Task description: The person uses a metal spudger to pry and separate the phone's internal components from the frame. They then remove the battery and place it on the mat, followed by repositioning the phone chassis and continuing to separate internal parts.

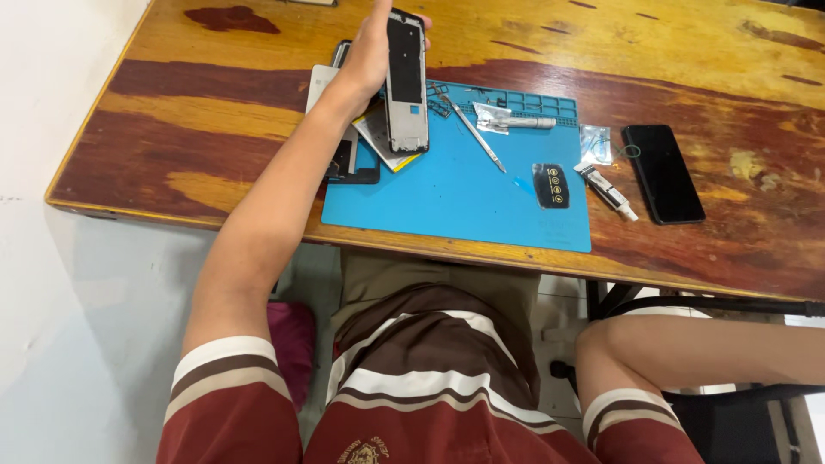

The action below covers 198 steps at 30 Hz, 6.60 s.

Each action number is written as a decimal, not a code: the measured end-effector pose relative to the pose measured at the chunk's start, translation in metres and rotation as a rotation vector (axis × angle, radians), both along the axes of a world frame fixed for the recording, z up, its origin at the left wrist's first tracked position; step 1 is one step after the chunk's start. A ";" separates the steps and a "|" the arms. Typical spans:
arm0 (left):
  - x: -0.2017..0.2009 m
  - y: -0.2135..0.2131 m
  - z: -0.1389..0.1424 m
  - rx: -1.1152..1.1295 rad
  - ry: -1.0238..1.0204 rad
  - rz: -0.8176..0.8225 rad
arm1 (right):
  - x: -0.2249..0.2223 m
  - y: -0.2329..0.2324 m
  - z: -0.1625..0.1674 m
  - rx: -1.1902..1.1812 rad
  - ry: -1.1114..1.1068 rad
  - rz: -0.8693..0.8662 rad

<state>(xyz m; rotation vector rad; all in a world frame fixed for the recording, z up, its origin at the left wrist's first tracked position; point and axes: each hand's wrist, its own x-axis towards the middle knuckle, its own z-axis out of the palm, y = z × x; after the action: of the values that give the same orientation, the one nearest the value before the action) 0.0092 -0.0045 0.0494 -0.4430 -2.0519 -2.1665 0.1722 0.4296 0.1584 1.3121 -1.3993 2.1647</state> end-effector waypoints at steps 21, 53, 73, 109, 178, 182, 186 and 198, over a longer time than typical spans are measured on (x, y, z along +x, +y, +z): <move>0.002 0.042 -0.007 0.121 -0.009 -0.343 | -0.080 -0.145 -0.061 1.482 0.245 -0.546; 0.042 0.061 0.014 0.335 -0.256 -0.604 | -0.077 -0.159 -0.065 0.558 0.306 -0.619; 0.071 0.069 0.029 0.230 -0.280 -0.545 | -0.063 -0.169 -0.051 0.604 0.615 -0.750; 0.045 0.054 0.010 0.282 -0.093 -0.743 | -0.040 -0.189 -0.081 0.774 0.819 -0.564; 0.027 0.044 -0.004 0.257 0.020 -0.487 | -0.070 -0.165 -0.072 0.962 0.272 0.102; 0.031 0.046 -0.006 0.310 -0.066 -0.483 | -0.078 -0.152 -0.069 0.979 0.086 0.032; 0.030 0.048 -0.002 0.214 0.007 -0.310 | -0.092 -0.121 -0.060 0.814 0.062 -0.145; 0.023 0.038 -0.005 -0.059 0.193 -0.073 | -0.110 -0.096 -0.056 1.304 -0.010 -0.802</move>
<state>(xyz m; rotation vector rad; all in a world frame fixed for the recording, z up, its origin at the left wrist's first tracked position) 0.0320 0.0332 0.0446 -0.7151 -2.0273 -2.0162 0.0621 0.3336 0.1025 0.6547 -2.8180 0.6210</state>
